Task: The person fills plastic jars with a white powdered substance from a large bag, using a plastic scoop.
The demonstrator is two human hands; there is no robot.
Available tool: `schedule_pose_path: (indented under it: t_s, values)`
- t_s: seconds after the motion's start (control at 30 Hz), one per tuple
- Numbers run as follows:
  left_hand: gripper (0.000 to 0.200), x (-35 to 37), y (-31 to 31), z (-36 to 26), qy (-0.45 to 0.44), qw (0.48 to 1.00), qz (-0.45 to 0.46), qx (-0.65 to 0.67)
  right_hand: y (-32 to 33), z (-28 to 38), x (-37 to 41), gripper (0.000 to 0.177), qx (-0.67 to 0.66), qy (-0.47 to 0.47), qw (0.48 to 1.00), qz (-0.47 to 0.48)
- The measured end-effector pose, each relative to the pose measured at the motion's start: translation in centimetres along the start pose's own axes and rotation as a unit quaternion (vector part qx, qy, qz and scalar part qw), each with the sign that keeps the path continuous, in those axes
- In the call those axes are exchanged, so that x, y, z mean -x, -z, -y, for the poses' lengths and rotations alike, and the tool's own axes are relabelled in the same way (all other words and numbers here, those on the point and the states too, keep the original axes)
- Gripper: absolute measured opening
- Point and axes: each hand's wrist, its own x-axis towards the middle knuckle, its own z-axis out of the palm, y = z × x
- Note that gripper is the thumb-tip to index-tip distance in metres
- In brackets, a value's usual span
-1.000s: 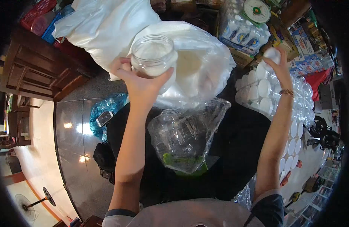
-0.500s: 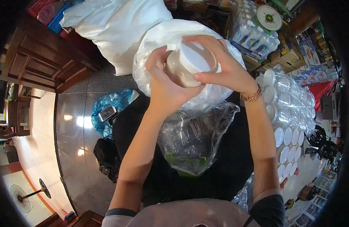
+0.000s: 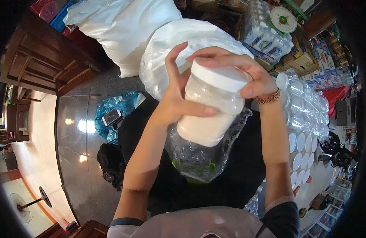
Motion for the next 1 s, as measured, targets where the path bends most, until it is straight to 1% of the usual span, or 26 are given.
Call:
schedule_pose_path:
  t_s: [0.07,0.1,0.17,0.2,0.27,0.3,0.37,0.4,0.43,0.47,0.5,0.53,0.57,0.6,0.63,0.67,0.7,0.73,0.77,0.8,0.83,0.87,0.9,0.93,1.0]
  values:
    - [0.125,0.1,-0.4,-0.4,0.041,0.995,-0.054,0.079,-0.1,0.4,-0.1,0.067,0.042,-0.033,0.998,-0.026]
    - [0.125,0.1,-0.7,-0.3,0.039,0.995,-0.056,0.077,0.0,0.6,-0.3,0.067,0.043,-0.032,0.998,-0.023]
    - [0.119,0.1,-1.2,-0.2,0.022,0.994,-0.102,0.03,-0.2,0.9,-0.3,0.057,0.192,-0.043,0.98,-0.034]
    - [0.119,0.0,-1.2,-0.2,0.022,0.994,-0.103,0.03,-0.5,0.8,-0.3,0.057,0.192,-0.042,0.98,-0.033]
    - [0.116,0.0,-1.0,0.1,0.051,0.986,-0.146,-0.054,-1.2,0.2,-0.4,0.048,0.2,-0.114,0.968,-0.104]
    - [0.116,-0.1,-1.0,0.5,0.051,0.986,-0.147,-0.055,-1.6,-0.1,-0.6,0.048,0.2,-0.113,0.968,-0.103]
    - [0.119,-0.2,-0.8,1.7,-0.042,0.957,-0.175,-0.228,-2.3,-0.9,-1.1,0.045,0.274,-0.115,0.942,-0.156]
    - [0.119,-0.2,-0.4,2.2,-0.04,0.958,-0.171,-0.228,-2.7,-1.2,-1.2,0.045,0.274,-0.115,0.941,-0.159]
    - [0.12,-0.2,0.0,2.6,-0.059,0.925,-0.178,-0.332,-3.0,-1.4,-1.2,0.049,0.413,-0.077,0.896,-0.143]
    - [0.121,-0.3,0.3,2.8,-0.079,0.882,-0.178,-0.43,-3.2,-1.2,-1.1,0.055,0.417,-0.109,0.886,-0.17]
    - [0.121,-0.5,0.4,2.5,-0.084,0.868,-0.186,-0.453,-3.2,-1.0,-1.1,0.061,0.419,-0.14,0.875,-0.197]
    - [0.126,-0.5,0.2,1.9,-0.07,0.887,-0.183,-0.419,-2.3,-0.4,-0.9,0.061,0.423,-0.153,0.865,-0.222]
    - [0.131,-0.8,0.9,1.7,-0.104,0.917,-0.157,-0.352,-1.0,0.1,-0.6,0.066,0.438,-0.088,0.877,-0.176]
    - [0.133,-0.8,1.2,0.3,-0.074,0.924,-0.111,-0.358,-0.2,0.4,-0.1,0.072,0.451,-0.027,0.883,-0.126]
    - [0.133,-0.5,1.1,-0.2,-0.049,0.951,-0.113,-0.283,-0.3,0.1,-0.1,0.073,0.421,0.022,0.899,-0.121]
    - [0.136,-0.4,1.3,-0.6,-0.058,0.95,-0.089,-0.294,-0.6,-0.4,-0.4,0.075,0.391,0.071,0.91,-0.117]
    - [0.137,-0.2,1.9,-0.4,-0.064,0.945,-0.085,-0.308,-1.1,-0.5,-0.6,0.075,0.372,0.076,0.915,-0.139]
    - [0.136,0.0,1.6,-0.6,-0.049,0.944,-0.098,-0.313,-2.0,-0.8,-0.7,0.075,0.354,0.081,0.918,-0.161]
    - [0.134,0.2,2.0,-0.4,-0.066,0.933,-0.1,-0.34,-2.8,-1.3,-0.7,0.076,0.343,0.068,0.915,-0.199]
    - [0.133,0.1,2.5,-0.1,-0.083,0.903,-0.093,-0.41,-2.9,-1.7,-0.7,0.078,0.34,0.057,0.909,-0.232]
    - [0.13,-0.1,1.9,0.6,-0.087,0.92,-0.113,-0.365,-3.0,-2.2,-0.6,0.078,0.358,0.04,0.9,-0.247]
    - [0.122,-0.2,1.8,1.1,-0.089,0.91,-0.132,-0.383,-3.4,-3.0,-0.7,0.08,0.358,0.046,0.893,-0.27]
    - [0.114,0.0,1.2,1.1,-0.069,0.928,-0.141,-0.338,-3.6,-3.5,-0.7,0.082,0.355,0.056,0.887,-0.29]
    - [0.114,0.0,1.2,1.3,-0.064,0.933,-0.128,-0.33,-3.7,-3.4,-0.6,0.082,0.361,0.048,0.881,-0.302]
    - [0.118,0.0,1.4,1.5,-0.073,0.903,-0.222,-0.36,-3.7,-2.8,-0.4,0.085,0.398,0.02,0.875,-0.275]
